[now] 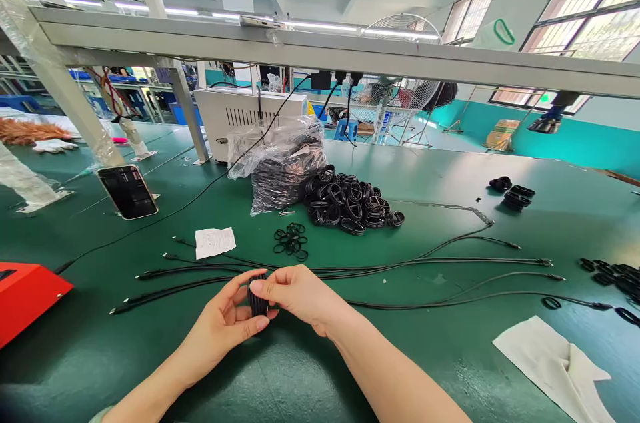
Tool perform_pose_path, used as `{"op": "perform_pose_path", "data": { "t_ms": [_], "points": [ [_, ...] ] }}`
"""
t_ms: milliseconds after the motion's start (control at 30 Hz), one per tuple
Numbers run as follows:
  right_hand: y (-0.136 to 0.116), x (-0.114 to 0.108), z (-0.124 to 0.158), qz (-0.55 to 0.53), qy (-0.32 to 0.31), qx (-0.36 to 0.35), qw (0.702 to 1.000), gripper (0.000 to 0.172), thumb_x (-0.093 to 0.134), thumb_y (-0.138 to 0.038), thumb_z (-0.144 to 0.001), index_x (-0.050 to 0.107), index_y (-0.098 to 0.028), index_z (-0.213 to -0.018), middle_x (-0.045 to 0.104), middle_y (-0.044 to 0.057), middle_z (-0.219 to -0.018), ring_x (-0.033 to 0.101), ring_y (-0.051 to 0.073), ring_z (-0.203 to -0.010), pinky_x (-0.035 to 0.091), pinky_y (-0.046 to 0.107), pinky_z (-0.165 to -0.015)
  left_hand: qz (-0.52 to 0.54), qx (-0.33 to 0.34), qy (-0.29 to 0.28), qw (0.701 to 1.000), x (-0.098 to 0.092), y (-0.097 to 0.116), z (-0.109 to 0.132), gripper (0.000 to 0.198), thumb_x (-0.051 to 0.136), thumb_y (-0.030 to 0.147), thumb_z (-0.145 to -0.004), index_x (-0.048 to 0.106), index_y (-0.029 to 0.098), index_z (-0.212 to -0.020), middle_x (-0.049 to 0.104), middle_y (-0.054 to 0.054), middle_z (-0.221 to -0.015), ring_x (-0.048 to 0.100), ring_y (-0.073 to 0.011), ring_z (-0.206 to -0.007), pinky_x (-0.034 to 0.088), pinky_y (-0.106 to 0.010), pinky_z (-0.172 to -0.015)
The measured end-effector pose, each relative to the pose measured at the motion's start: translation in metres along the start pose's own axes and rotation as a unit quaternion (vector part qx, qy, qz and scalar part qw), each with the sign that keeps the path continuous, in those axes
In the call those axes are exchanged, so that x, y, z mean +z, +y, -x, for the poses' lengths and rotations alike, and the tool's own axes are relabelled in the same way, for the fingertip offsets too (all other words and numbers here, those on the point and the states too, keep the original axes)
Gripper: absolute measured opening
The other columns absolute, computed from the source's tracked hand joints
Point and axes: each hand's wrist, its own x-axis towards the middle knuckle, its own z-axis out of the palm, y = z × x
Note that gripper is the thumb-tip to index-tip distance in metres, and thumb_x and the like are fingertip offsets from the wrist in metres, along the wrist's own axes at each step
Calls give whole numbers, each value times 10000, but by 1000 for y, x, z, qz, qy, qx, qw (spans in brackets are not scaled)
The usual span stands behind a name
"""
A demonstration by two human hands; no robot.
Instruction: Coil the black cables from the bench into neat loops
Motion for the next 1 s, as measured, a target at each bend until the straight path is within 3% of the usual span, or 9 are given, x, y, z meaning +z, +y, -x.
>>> {"op": "perform_pose_path", "data": {
  "t_ms": [133, 233, 367, 500, 767, 900, 1000],
  "points": [
    [2, -3, -2, 9, -6, -10, 1000, 486, 806, -593, -580, 571, -168, -594, 577, -19, -621, 500, 118, -614, 376, 266, -637, -1, -1, -5, 1000, 1, 0, 1, 731, 828, 245, -684, 476, 319, -1321, 707, -64, -1130, 693, -238, -956, 542, -368, -836],
    [6, -4, -4, 16, -9, -20, 1000, 496, 788, -606, -593, 558, -167, -571, 550, -20, -598, 489, 120, -584, 391, 277, -631, 5, -7, -18, 1000, 1, -1, 2, 736, 837, 250, -671, 491, 313, -1317, 734, -51, -1044, 701, -238, -931, 539, -382, -855],
    [6, -7, -4, 83, 8, -31, 996, 493, 718, -628, -677, 567, -169, -579, 514, -27, -588, 430, 108, -551, 332, 261, -563, 16, -20, 1, 1000, 2, 2, 2, 685, 855, 245, -642, 547, 297, -1251, 746, -48, -1031, 728, -255, -896, 535, -432, -894],
    [2, -9, -3, 128, 31, -24, 991, 522, 644, -666, -738, 571, -174, -578, 488, -33, -566, 352, 98, -541, 253, 261, -535, 2, -22, 4, 1000, 3, 8, 3, 641, 844, 226, -662, 564, 294, -1235, 701, -51, -1173, 716, -259, -973, 528, -416, -926],
    [10, -13, -10, 3, -41, 10, 999, 485, 859, -539, -522, 551, -167, -566, 511, -43, -569, 390, 83, -539, 262, 251, -554, -15, -15, -2, 1000, 1, 9, 5, 656, 837, 185, -662, 576, 309, -1250, 658, -30, -1238, 691, -207, -945, 553, -327, -828],
    [9, -20, -11, 21, -63, -1, 998, 505, 735, -649, -653, 623, -156, -635, 577, 3, -645, 404, 94, -562, 290, 262, -569, -17, 0, 1, 1000, 2, 12, 5, 628, 843, 198, -656, 602, 305, -1226, 711, -31, -1133, 697, -215, -919, 559, -336, -816],
    [-5, -22, -1, 95, -11, -18, 995, 521, 590, -669, -783, 677, -156, -744, 590, 21, -687, 427, 110, -586, 322, 269, -579, -4, -2, 7, 1000, 2, 14, 5, 614, 853, 189, -641, 621, 308, -1197, 719, -36, -1138, 692, -244, -981, 554, -359, -850]
  ]
}}
